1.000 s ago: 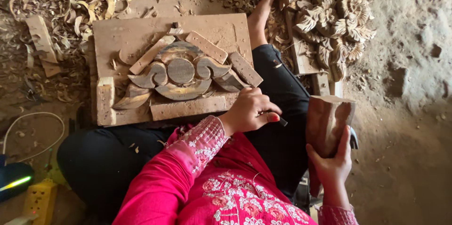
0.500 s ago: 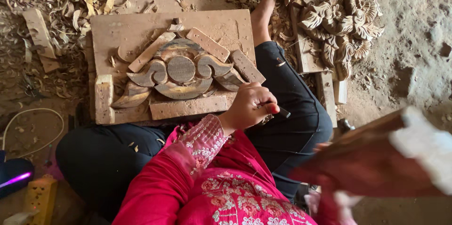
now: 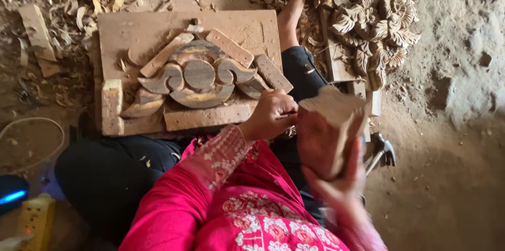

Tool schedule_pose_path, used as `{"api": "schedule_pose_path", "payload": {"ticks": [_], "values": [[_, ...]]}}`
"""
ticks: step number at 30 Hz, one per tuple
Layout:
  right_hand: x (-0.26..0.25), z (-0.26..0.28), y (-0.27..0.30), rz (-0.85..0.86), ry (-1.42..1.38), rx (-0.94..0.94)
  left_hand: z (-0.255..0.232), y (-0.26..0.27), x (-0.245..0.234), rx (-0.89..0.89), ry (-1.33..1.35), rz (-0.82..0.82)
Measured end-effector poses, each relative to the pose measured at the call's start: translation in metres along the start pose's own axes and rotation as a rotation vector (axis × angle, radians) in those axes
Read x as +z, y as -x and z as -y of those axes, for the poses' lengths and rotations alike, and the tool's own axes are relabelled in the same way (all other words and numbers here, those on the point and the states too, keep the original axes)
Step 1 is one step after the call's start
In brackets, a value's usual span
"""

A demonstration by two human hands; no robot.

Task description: The person carves a decorative floral pattern into a rectangular wooden board using a chisel and a wooden mallet. They repeatedly strike the chisel to shape the wood, creating a raised relief design.

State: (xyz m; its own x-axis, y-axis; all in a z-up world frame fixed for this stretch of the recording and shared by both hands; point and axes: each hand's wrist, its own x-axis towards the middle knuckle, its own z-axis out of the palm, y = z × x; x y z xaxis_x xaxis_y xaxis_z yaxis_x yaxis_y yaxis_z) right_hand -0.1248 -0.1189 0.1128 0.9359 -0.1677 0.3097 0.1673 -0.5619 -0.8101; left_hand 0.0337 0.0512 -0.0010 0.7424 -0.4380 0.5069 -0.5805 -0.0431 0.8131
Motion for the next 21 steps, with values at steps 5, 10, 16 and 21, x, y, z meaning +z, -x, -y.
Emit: {"api": "schedule_pose_path", "payload": {"ticks": [5, 10, 16, 21], "values": [[0.025, -0.004, 0.007, -0.054, -0.011, -0.02, 0.003, 0.005, -0.001, -0.045, 0.115, -0.008], [0.024, -0.022, 0.013, -0.025, -0.019, -0.016, 0.013, 0.0, -0.001, -0.042, 0.164, -0.083], [-0.015, -0.028, 0.023, -0.198, -0.181, 0.075, 0.009, -0.003, -0.012, -0.062, 0.445, -0.119], [-0.023, -0.025, 0.029, -0.361, -0.214, 0.08, -0.014, 0.0, 0.007, 0.088, -0.059, 0.142]]}}
